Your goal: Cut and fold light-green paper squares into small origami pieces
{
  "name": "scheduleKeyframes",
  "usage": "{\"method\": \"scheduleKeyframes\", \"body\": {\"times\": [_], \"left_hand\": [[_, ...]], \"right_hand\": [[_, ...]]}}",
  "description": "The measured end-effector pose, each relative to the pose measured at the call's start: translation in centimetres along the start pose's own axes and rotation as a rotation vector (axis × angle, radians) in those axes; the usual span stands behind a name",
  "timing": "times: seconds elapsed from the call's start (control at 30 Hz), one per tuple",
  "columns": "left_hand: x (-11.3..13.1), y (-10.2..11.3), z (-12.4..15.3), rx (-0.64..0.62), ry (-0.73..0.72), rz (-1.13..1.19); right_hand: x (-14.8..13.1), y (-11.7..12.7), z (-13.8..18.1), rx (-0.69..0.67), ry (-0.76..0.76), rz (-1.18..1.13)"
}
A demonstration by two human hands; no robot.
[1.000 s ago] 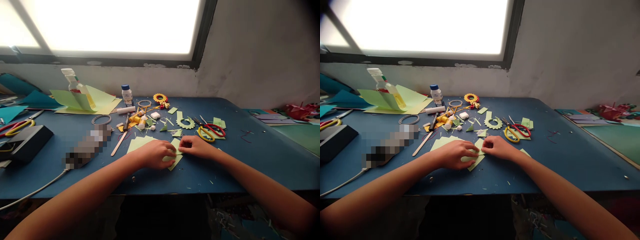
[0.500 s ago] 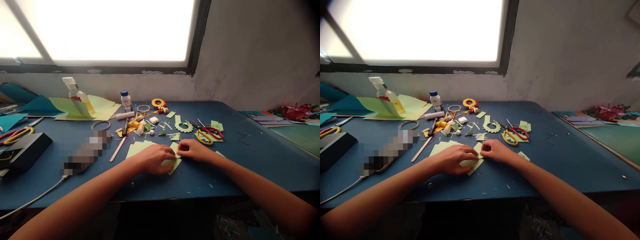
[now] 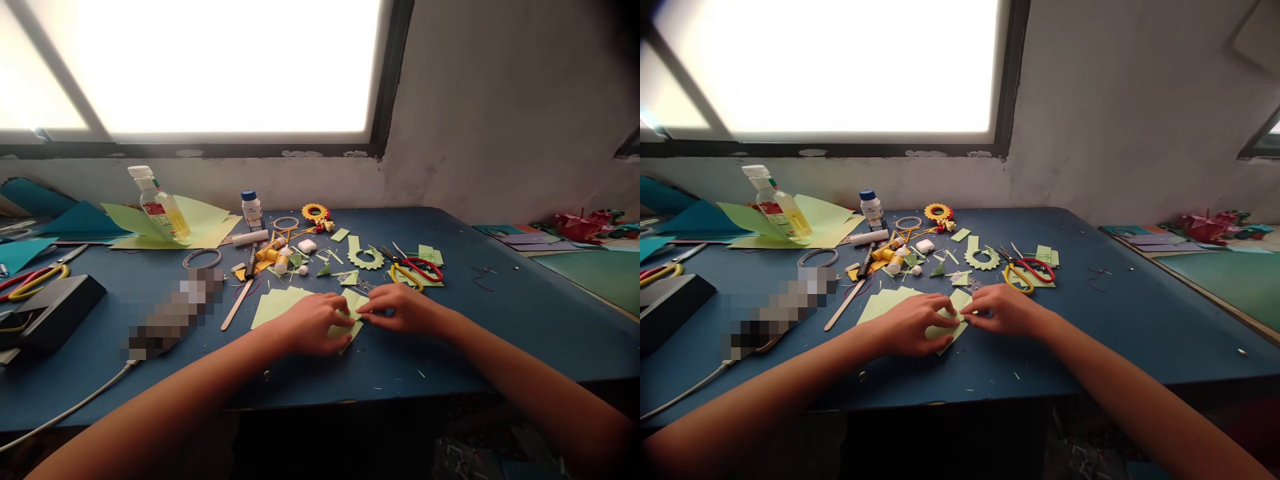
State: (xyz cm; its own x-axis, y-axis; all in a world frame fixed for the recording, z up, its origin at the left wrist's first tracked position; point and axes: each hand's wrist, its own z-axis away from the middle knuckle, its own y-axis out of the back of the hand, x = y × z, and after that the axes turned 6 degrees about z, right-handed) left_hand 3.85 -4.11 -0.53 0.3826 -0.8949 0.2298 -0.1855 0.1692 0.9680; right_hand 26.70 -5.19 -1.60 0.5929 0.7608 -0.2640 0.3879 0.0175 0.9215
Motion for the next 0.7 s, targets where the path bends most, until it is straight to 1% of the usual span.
{"method": "scheduleKeyframes", "body": {"times": [0.03, 0.1, 0.17, 0.37, 0.47, 0.6, 0.67, 0.7], "left_hand": [[0.1, 0.0, 0.0, 0.003, 0.002, -0.002], [0.2, 0.1, -0.1, 0.013, 0.013, -0.003], [0.3, 0.1, -0.1, 0.02, 0.022, 0.007], [-0.4, 0.2, 0.2, 0.023, 0.033, 0.12], [-0.8, 0.3, 0.3, 0.011, 0.031, 0.182], [-1.0, 0.3, 0.4, 0.025, 0.037, 0.205], [-0.9, 0.1, 0.2, 0.039, 0.044, 0.207], [-0.9, 0.0, 0.1, 0.05, 0.049, 0.204]], "right_hand": [[-0.2, -0.1, 0.1, -0.039, 0.057, 0.082], [-0.6, -0.2, 0.3, -0.109, 0.119, 0.216], [-0.8, -0.3, 0.3, -0.151, 0.109, 0.267], [-0.4, 0.7, 0.3, -0.257, -0.096, 0.134], [0.1, 1.5, 0.3, -0.321, -0.158, 0.058], [0.6, 2.5, 0.6, -0.403, -0.263, -0.047], [0.8, 2.7, 0.8, -0.417, -0.303, -0.08], [0.9, 2.7, 0.9, -0.402, -0.306, -0.088]]}}
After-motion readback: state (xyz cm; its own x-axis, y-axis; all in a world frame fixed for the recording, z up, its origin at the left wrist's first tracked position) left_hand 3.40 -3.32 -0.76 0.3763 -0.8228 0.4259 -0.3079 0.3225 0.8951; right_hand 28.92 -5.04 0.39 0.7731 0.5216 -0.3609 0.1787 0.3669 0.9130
